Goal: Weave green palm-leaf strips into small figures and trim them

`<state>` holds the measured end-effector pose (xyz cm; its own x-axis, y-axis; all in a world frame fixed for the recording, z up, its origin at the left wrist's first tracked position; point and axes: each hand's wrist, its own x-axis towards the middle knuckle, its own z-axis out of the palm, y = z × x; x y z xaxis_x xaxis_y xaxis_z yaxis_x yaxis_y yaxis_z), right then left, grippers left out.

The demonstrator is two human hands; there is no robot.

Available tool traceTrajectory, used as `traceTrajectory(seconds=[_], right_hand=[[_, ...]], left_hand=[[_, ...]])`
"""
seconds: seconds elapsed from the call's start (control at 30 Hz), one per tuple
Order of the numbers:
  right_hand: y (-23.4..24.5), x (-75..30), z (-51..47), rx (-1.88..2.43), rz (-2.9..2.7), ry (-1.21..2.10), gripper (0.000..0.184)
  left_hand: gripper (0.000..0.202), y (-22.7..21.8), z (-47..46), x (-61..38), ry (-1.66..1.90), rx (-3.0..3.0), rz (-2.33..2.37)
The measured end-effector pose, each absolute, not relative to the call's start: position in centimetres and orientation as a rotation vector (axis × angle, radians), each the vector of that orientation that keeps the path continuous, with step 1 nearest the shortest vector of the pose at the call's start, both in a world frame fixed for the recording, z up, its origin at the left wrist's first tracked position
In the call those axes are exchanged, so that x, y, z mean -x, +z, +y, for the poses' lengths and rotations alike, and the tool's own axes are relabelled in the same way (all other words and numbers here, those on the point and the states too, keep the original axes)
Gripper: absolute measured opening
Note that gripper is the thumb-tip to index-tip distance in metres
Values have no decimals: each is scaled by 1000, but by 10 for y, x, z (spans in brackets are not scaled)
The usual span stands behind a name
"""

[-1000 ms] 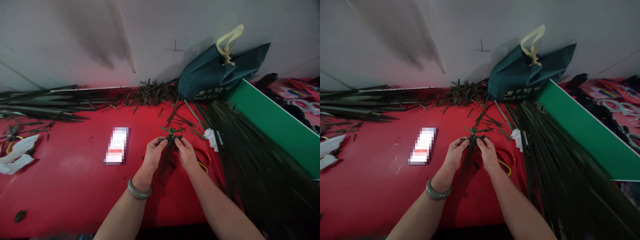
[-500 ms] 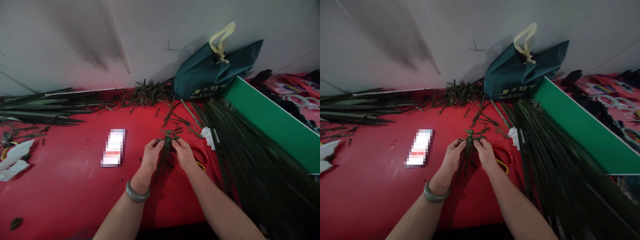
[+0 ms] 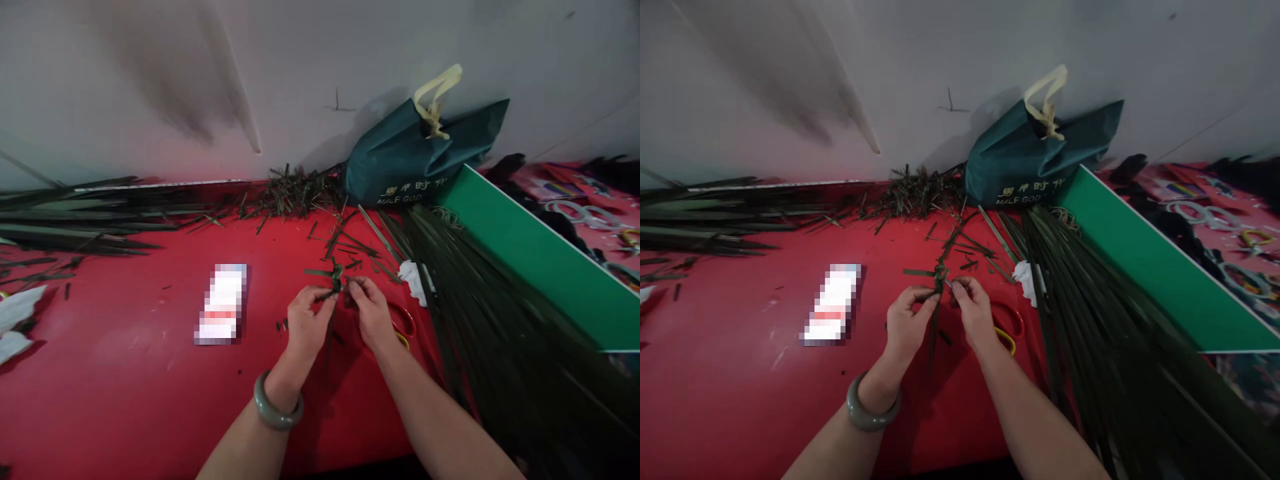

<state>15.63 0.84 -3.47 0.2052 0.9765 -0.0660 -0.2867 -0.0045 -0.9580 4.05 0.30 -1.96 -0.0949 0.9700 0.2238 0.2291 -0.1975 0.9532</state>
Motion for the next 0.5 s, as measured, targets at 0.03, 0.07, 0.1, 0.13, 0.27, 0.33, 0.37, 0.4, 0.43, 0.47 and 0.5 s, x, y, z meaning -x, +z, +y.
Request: traceTrajectory(seconds=[0.03,0.07,0.1,0.13,0.27,0.33,0.37,0.4,0.43,0.47,0.5], right_hand=[[-34,-156,7,1107,-868,1180,12],[-33,-156,6,1092,-916,1180,14],[-32,-155,5,1075,-963,1195,15],[-31,-155,4,1058,-999,1223,17],[-30,-159,5,1037,-914,1337,13],[-30,-162,7,1047,-800,1368,12],[-31,-163,8,1054,-737,1377,13],[-31,-165,9,1060,-678,1380,15],[-31,-166,10,1066,-627,1384,17],[-31,-167,11,1071,-588,1388,19],[-31,-167,11,1072,-566,1398,21]], left_hand=[[7,-19,2,-40,1371,-1574,1380],[7,-18,1,-40,1382,-1654,1394],[6,-18,0,-40,1382,-1712,1399],[6,-18,0,-40,1370,-1749,1398],[10,-17,0,-41,1292,-1792,1301],[13,-14,0,-41,1274,-1766,1226],[12,-13,0,-41,1266,-1732,1201],[12,-12,0,-41,1255,-1680,1191],[11,-11,-1,-42,1240,-1610,1195],[13,-11,-1,-42,1226,-1524,1203],[15,-11,-1,-43,1215,-1426,1204]])
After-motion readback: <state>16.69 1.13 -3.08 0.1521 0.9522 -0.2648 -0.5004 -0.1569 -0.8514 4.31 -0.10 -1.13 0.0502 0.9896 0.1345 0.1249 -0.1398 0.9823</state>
